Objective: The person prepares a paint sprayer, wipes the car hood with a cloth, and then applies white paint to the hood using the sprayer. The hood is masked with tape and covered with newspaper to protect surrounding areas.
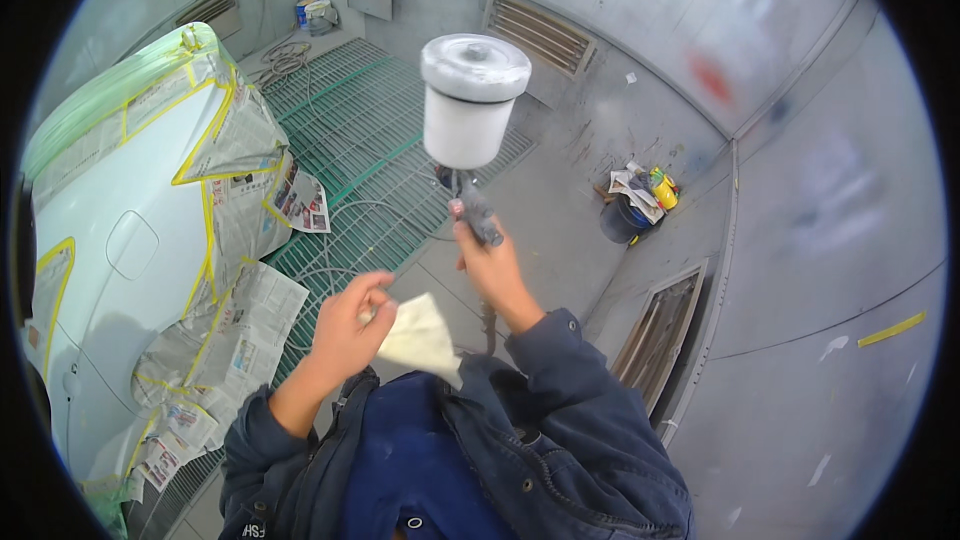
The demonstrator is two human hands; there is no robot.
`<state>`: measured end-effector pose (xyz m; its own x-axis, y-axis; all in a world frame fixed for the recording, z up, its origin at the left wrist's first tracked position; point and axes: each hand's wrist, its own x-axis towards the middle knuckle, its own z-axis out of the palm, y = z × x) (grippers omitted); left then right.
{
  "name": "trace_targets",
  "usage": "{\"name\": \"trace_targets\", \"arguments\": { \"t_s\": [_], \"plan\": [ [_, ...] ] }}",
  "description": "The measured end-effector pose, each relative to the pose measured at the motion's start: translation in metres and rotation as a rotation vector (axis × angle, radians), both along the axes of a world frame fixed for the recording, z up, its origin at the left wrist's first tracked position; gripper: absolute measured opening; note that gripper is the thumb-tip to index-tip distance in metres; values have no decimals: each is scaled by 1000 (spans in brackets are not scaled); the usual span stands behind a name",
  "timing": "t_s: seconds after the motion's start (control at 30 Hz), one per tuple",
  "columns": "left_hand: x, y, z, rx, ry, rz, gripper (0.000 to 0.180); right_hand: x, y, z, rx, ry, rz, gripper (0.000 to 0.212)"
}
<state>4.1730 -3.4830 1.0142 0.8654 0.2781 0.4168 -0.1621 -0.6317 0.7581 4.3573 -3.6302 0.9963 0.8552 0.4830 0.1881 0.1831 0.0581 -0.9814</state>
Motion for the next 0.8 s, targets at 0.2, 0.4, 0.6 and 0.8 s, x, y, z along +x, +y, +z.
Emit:
{"name": "trace_targets", "arguments": {
  "t_s": [0.2,0.4,0.6,0.8],
  "plan": [
    [64,-12,35,100,-38,19,39,-27,-10,2,439,321,356,31],
    [65,-19,35,120,-171,43,26,-32,-11,-4,255,123,337,77],
    [68,-20,32,135,-202,53,21,-32,-10,0,244,184,358,79],
    [71,-23,27,136,-188,49,22,-30,-12,-2,336,308,397,72]
  ]
}}
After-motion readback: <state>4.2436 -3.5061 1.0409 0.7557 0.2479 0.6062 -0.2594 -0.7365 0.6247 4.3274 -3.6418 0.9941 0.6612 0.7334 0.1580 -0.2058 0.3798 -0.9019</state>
